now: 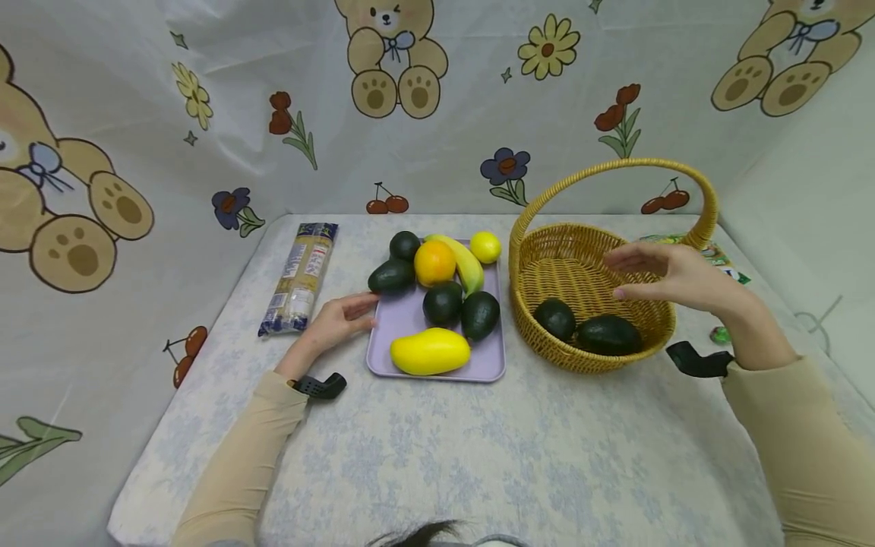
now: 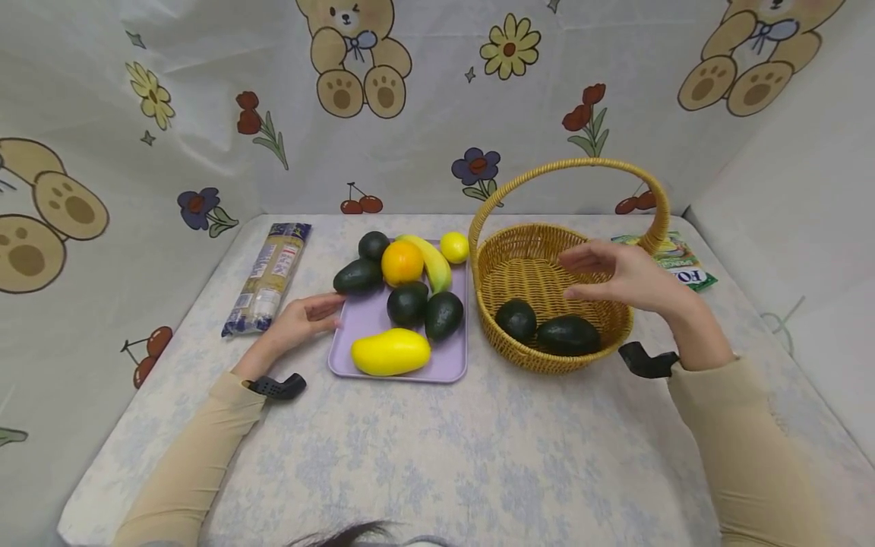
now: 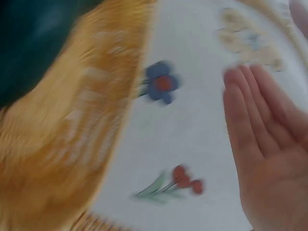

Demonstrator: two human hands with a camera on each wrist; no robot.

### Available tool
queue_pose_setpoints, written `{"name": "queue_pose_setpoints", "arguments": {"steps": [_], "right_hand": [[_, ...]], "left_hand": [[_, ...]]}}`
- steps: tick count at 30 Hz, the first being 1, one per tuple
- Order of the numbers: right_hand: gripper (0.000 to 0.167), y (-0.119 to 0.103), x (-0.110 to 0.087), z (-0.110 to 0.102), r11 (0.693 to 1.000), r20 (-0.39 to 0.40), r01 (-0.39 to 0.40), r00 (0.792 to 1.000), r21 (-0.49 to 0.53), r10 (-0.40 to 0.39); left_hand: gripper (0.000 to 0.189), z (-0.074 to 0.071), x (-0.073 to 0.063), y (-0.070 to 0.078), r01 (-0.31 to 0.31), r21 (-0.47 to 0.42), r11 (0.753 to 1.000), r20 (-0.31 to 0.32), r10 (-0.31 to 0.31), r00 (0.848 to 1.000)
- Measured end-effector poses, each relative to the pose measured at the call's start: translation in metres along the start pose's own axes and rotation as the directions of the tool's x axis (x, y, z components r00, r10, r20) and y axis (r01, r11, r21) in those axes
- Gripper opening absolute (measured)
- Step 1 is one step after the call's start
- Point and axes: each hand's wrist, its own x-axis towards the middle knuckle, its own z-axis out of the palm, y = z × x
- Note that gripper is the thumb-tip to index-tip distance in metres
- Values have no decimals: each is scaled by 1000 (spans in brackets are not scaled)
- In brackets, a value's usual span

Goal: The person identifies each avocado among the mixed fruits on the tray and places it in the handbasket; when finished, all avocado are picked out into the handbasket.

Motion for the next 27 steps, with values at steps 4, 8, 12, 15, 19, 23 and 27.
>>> {"name": "queue_pose_setpoints", "arguments": {"steps": [4, 8, 12, 15, 19, 23, 27], "right_hand": [[49, -28, 6, 10, 988, -134, 109, 987, 108, -94], [53, -48, 22, 29, 949, -144, 258, 962, 183, -234], [57, -62, 44, 53, 913, -87, 335, 942, 234, -323], [56, -70, 61, 72, 911, -38, 352, 935, 216, -353], [58, -80, 82, 98, 924, 43, 368, 927, 105, -374], [61, -83, 103, 119, 930, 120, 360, 922, 77, -367], [56, -77, 122, 138, 932, 169, 360, 916, 50, -363]], "left_hand": [[47, -2, 2, -9, -4, 9, 1000, -3, 4, 1000], [48, -4, 6, -25, 6, 5, 1000, -12, -6, 1000], [49, -4, 7, -31, 6, 9, 1000, -21, -6, 1000], [49, -4, 6, -30, -11, 12, 1000, -18, 11, 1000], [49, -3, 5, -29, -20, 19, 1000, -18, 20, 1000], [49, -3, 7, -29, -21, 25, 999, -24, 21, 999], [48, -3, 8, -30, -16, 29, 999, -24, 17, 1000]]}}
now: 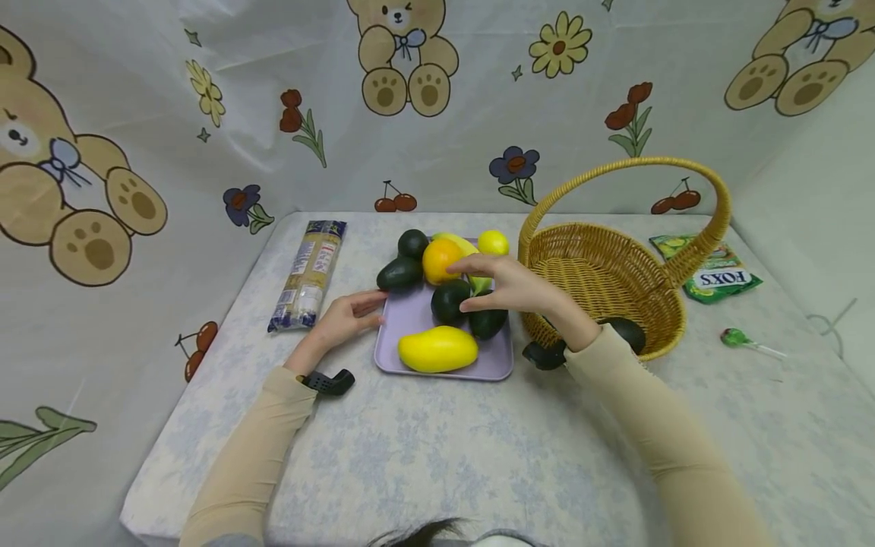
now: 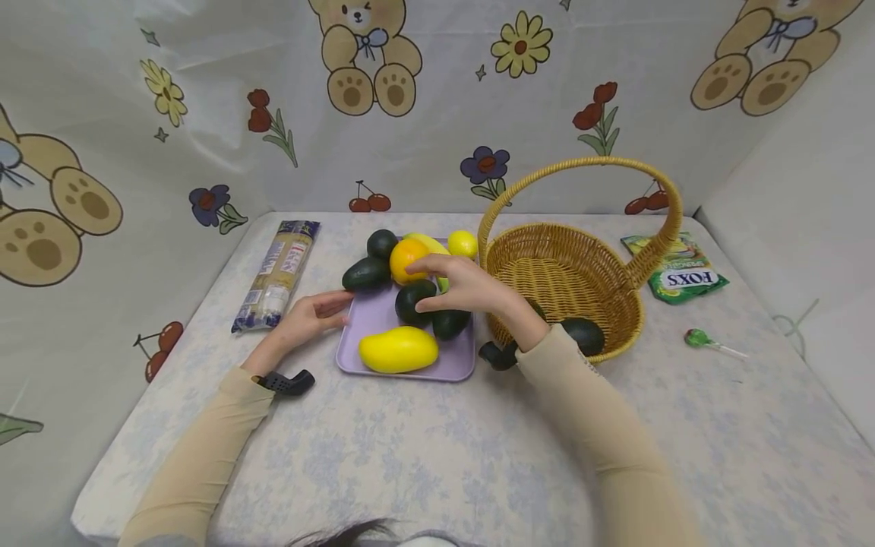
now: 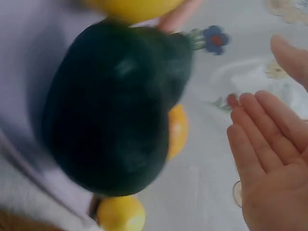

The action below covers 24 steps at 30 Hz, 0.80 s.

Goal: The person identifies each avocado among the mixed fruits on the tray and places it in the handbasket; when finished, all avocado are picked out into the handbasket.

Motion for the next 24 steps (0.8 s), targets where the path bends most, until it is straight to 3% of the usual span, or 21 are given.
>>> {"name": "queue_pose_setpoints", "arguments": {"steps": [6, 11, 15, 24], "right_hand": [[50, 10, 18, 16, 996, 41, -7, 999, -84, 11], [52, 13, 25, 27, 980, 90, -96, 990, -172, 113], [51, 12, 28, 31, 959, 84, -146, 982, -244, 171], [47, 3, 40, 40, 955, 62, -135, 986, -265, 156]], "left_hand": [[48, 0, 1, -2, -6, -6, 1000, -6, 6, 1000], [48, 1, 2, -3, -1, -7, 1000, 3, 2, 1000], [48, 1, 2, -2, 6, 0, 1000, -1, -6, 1000], [48, 0, 1, 0, -18, -26, 999, 2, 18, 1000]]}}
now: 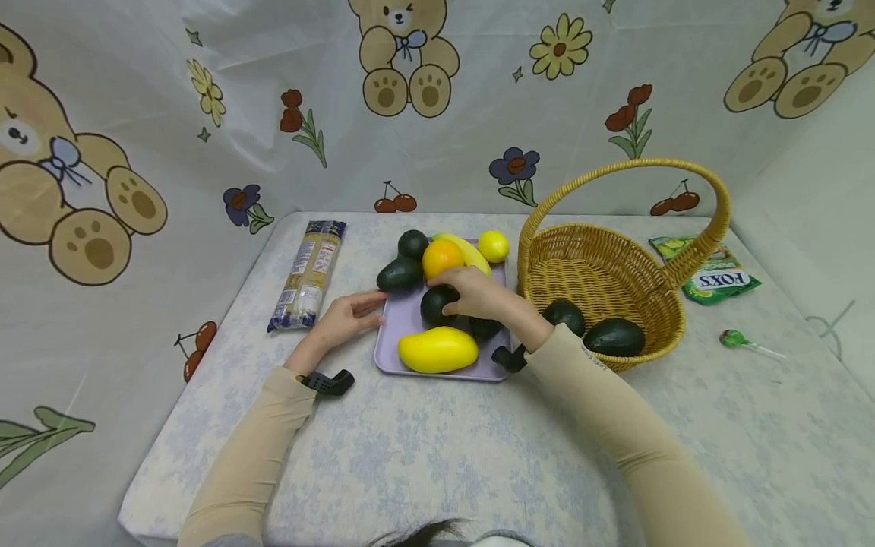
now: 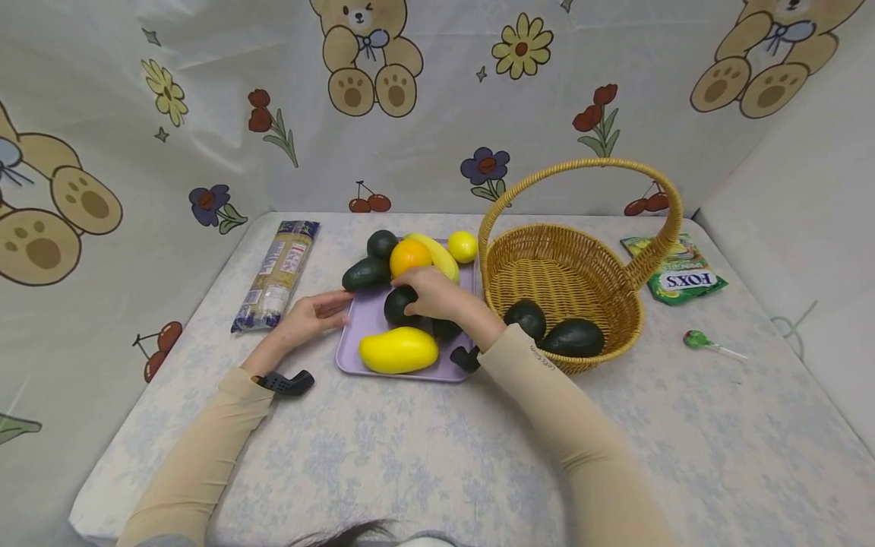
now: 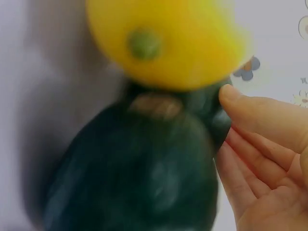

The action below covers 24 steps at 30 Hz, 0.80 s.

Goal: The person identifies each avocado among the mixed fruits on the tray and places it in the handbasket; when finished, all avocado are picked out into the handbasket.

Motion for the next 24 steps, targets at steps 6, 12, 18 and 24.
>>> {"name": "queue_pose_setpoints", "arguments": {"steps": [6, 12, 18, 24], "right_hand": [[50, -4, 5, -2, 998, 14, 6, 1000, 57, -7], [63, 10, 10, -6, 986, 101, -77, 993, 148, 63], [66, 17, 13, 2, 980, 154, -152, 979, 127, 132], [65, 18, 12, 1, 987, 178, -124, 978, 102, 105]], "left_hand": [[47, 1, 1, -2, -9, -20, 1000, 5, 9, 1000], [47, -1, -1, 1, -6, -3, 1000, 3, 6, 1000], [45, 0, -6, 21, -5, -13, 1000, 20, 6, 1000], [46, 0, -5, 18, 0, -22, 1000, 16, 0, 1000]]}}
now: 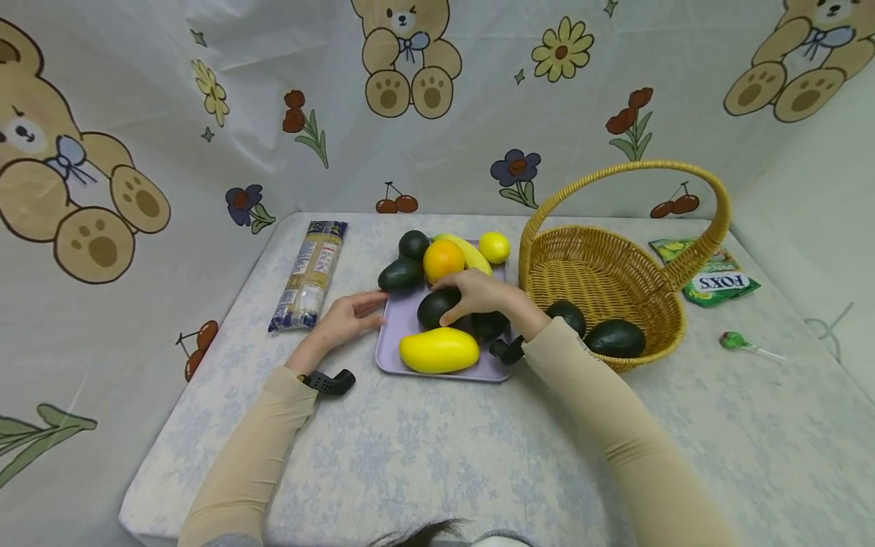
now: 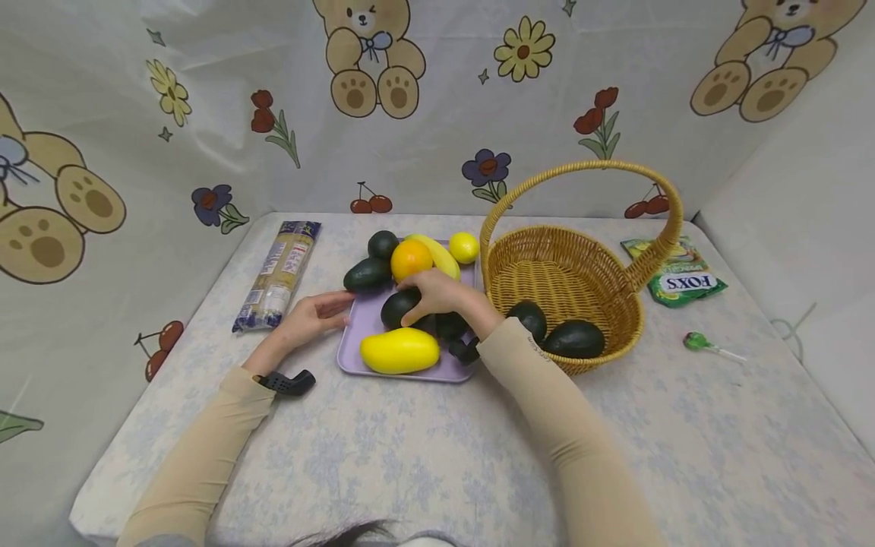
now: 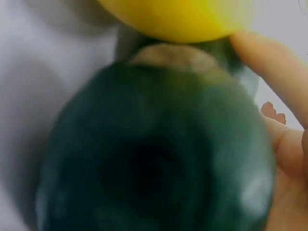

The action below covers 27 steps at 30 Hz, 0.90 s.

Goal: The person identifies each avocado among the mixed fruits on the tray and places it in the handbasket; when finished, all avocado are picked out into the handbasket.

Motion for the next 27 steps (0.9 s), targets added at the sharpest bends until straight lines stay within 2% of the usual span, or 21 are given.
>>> {"name": "queue_pose_setpoints", "arguments": {"steps": [5, 8, 11, 14, 17, 23, 27], "right_hand": [[61, 1, -1, 0, 999, -27, 34, 999, -3, -34], [60, -4, -5, -3, 997, -85, 81, 993, 17, -79], [59, -15, -16, -16, 986, -150, 150, 979, 66, -139], [58, -27, -31, -34, 968, -186, 225, 961, 106, -203], [57, -34, -48, -52, 954, -183, 279, 949, 108, -257], [57, -35, -89, -82, 952, -171, 284, 950, 117, -262], [56, -25, -120, -96, 957, -190, 261, 953, 125, -235]], "left_hand": [[47, -1, 4, -14, -4, 41, 999, -14, 4, 1000], [47, -1, 4, -18, -7, 42, 999, -13, 7, 1000], [47, -1, 5, -20, -8, 39, 999, -12, 8, 1000], [47, -1, 5, -20, -12, 40, 999, -15, 12, 1000], [47, -1, 5, -19, -9, 38, 999, -15, 9, 1000], [47, -1, 4, -19, -7, 19, 1000, -10, 7, 1000], [47, -2, 3, -18, -1, 20, 1000, -10, 1, 1000]]}}
